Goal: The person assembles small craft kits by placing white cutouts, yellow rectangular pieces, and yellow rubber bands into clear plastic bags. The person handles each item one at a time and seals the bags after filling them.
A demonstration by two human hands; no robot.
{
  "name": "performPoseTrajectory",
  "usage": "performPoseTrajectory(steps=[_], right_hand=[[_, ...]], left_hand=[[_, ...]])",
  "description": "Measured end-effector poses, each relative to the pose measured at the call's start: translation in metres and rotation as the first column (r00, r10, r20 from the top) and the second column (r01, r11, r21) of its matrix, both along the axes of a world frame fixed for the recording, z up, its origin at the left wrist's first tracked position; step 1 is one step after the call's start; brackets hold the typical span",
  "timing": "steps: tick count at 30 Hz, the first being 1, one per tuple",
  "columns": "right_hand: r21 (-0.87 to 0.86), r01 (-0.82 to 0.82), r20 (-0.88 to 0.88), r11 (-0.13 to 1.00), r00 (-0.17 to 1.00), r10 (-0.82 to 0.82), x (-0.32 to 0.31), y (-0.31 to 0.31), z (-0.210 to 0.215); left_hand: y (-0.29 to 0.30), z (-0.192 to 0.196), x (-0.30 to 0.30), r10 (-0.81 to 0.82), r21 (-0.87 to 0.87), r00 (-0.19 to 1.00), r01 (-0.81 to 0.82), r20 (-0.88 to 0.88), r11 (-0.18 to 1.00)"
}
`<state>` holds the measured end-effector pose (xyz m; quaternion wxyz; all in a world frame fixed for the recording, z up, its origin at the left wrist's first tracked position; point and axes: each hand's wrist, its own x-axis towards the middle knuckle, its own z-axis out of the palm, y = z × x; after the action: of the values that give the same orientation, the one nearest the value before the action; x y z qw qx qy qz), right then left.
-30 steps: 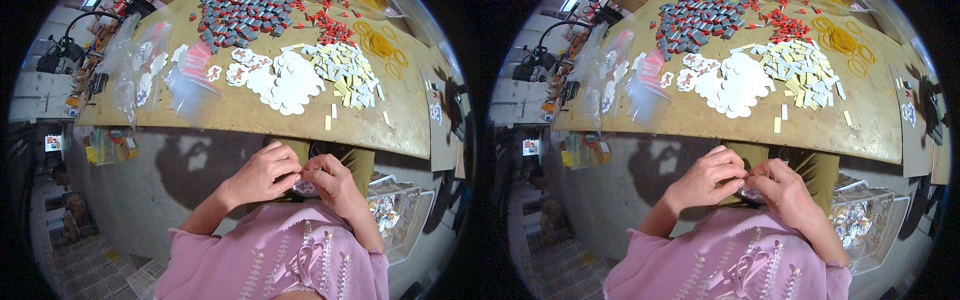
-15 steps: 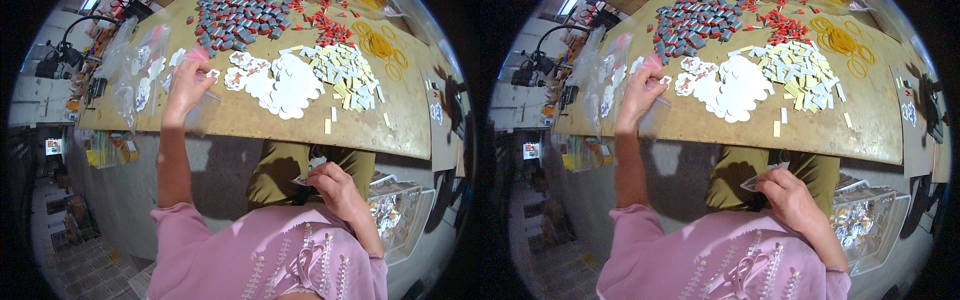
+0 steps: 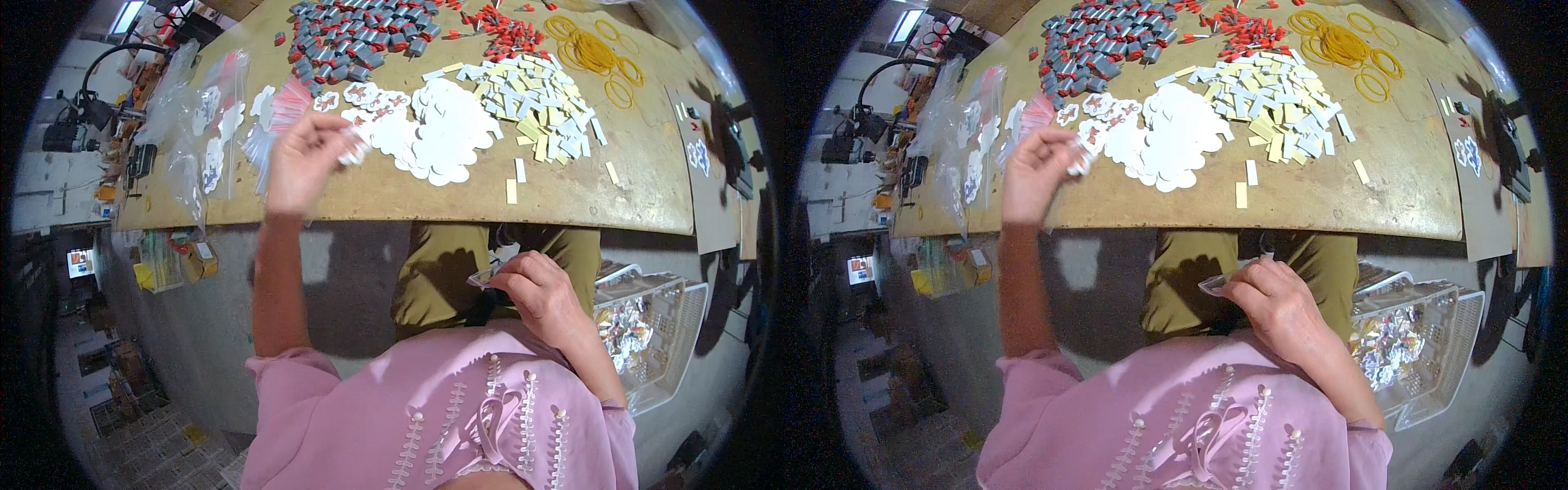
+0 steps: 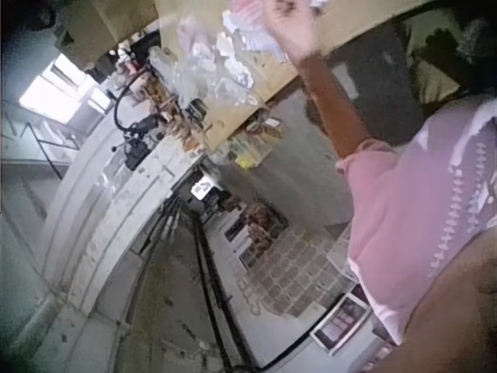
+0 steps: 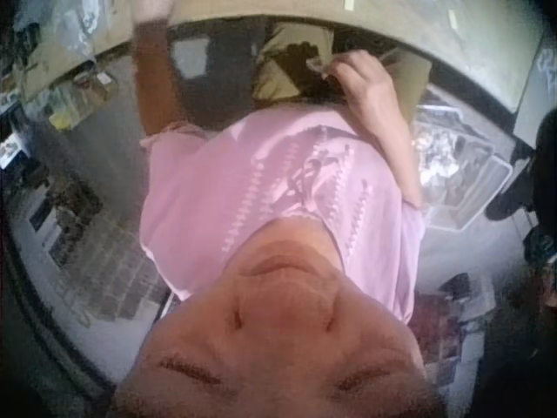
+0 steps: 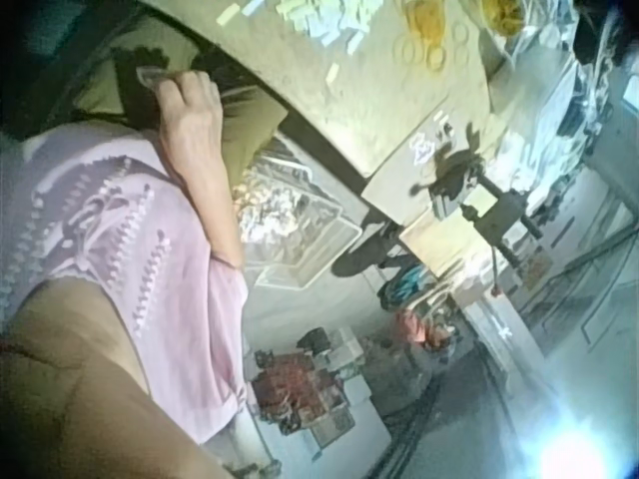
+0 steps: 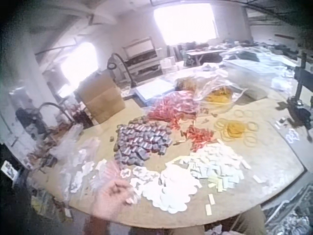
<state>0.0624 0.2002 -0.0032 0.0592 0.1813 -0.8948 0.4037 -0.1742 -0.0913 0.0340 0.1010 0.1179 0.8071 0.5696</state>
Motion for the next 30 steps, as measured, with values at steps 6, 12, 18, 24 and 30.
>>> performPoseTrajectory(steps=[6,12,18,24,30], right_hand=[[-0.035,-0.007,0.020,0.999,1.000,0.008,0.001,-0.003,-0.006],[0.014,-0.016,-0.069,1.000,0.997,0.016,-0.008,-0.009,0.000],[0.015,0.032,-0.074,0.999,0.997,-0.030,-0.004,-0.007,-0.004],[-0.023,0.046,-0.087,0.999,0.995,-0.048,-0.001,-0.007,-0.006],[-0.039,0.020,-0.054,0.999,0.998,-0.022,0.000,-0.009,-0.002]], left_hand=[[0.034,-0.012,0.082,-0.161,-0.086,0.978,0.173,0.130,0.981],[0.061,-0.016,0.134,-0.242,0.426,0.947,0.133,0.212,0.895],[0.057,-0.017,0.143,-0.428,0.541,0.772,0.131,0.471,0.831],[0.054,-0.021,0.159,-0.329,0.405,0.900,0.198,0.287,0.893],[0.069,-0.020,0.178,0.016,0.339,0.972,-0.097,0.234,0.936]])
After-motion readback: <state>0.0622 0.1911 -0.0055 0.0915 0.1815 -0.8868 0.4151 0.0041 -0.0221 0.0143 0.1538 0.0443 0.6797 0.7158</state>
